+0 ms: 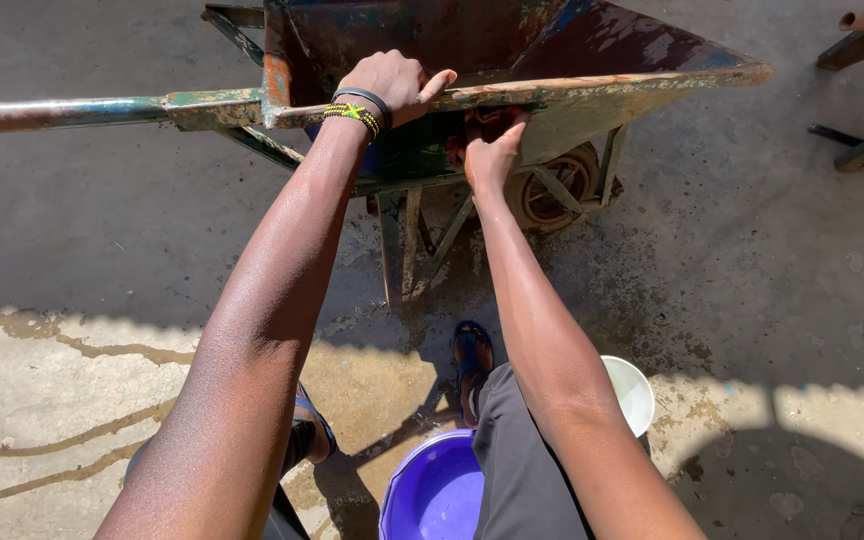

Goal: The person scrubs the inside of a wheelbarrow with a cloth, repeatedly dipping the cloth into a bucket of water. The person wipes the rim and interior surfaces of the wheelbarrow, then rinses the cloth in a white bucket.

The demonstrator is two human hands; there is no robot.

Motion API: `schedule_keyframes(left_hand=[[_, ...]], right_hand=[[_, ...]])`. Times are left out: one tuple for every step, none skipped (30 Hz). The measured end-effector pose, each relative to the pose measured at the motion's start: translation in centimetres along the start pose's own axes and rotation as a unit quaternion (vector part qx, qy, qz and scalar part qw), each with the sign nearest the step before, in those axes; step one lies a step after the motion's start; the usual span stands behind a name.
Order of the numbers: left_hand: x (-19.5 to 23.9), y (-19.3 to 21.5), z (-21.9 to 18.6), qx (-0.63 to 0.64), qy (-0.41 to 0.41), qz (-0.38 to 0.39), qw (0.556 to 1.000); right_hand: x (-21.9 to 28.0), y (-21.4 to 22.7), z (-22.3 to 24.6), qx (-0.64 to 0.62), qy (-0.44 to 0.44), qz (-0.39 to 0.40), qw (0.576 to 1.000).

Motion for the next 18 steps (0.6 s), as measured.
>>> schedule_keyframes(left_hand=[[-0.2,-0.2,0.1,-0.001,-0.002,0.000,1.000],[-0.4,-0.5,0.2,-0.018,-0.006,0.008,1.000],[-0.6,-0.9,0.3,-0.036,-0.009,0.016,0.999],[-0.1,0.1,-0.2,-0.037,-0.010,0.016,0.999],[0.5,0.7,-0.6,-0.010,-0.003,0.038,0.999],[1.2,1.2,-0.8,0.018,0.006,0.060,0.998],[0.9,0.9,-0.5,0.017,0.007,0.060,0.998],[0.6,0.6,-0.4,0.026,-0.004,0.054,0.998],[0.4,0.3,-0.3,0.035,-0.016,0.048,0.998],[0.6,0.5,-0.4,0.034,-0.017,0.048,0.998],[0.7,0.5,-0.4,0.042,-0.012,0.050,0.998],[0.7,0.6,-0.5,0.051,-0.009,0.051,0.997],[0.7,0.7,-0.6,0.052,-0.011,0.051,0.997],[0.7,0.6,-0.6,0.051,-0.009,0.061,0.997],[0.7,0.5,-0.6,0.051,-0.007,0.072,0.996],[0.9,0.6,-0.8,0.051,-0.005,0.073,0.996],[1.1,0.6,-0.9,0.059,0.000,0.080,0.995],[1.2,1.0,-0.9,0.067,0.005,0.086,0.994]], right_hand=[[1.2,-0.3,1.2,-0.001,0.000,-0.002,1.000],[2.7,-0.8,0.3,-0.140,-0.120,-0.022,0.983],[4.6,-1.9,-0.3,-0.274,-0.235,-0.041,0.932],[5.3,-1.2,0.3,-0.276,-0.235,-0.042,0.931],[5.1,-0.7,3.4,-0.121,-0.091,0.031,0.988],[5.9,-1.1,6.4,0.041,0.057,0.103,0.992],[5.7,-0.3,7.2,0.041,0.056,0.104,0.992],[5.6,0.6,8.2,0.045,0.074,0.104,0.991],[5.6,1.6,9.2,0.049,0.092,0.104,0.989],[4.4,1.4,7.8,0.049,0.092,0.103,0.989],[3.1,1.4,5.5,0.065,0.048,0.093,0.992],[1.7,1.5,3.3,0.082,0.004,0.081,0.993],[0.4,1.6,2.1,0.083,0.004,0.079,0.993],[-1.0,2.2,0.7,0.066,-0.008,0.048,0.997],[-2.3,2.7,-0.7,0.048,-0.020,0.017,0.998],[-2.0,3.6,0.3,0.049,-0.022,0.018,0.998],[-1.7,5.0,0.2,-0.007,-0.083,-0.013,0.996],[-1.2,6.0,0.4,-0.064,-0.144,-0.044,0.987]])
Point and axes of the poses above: each hand's wrist, its own x-axis away from the middle knuckle, its own y-axis out of the back of the hand, z = x × y, the point moved 9 cm from there along -x, towards the middle knuckle, and after that the axes turned 2 degrees about y, right-handed, at the moved point
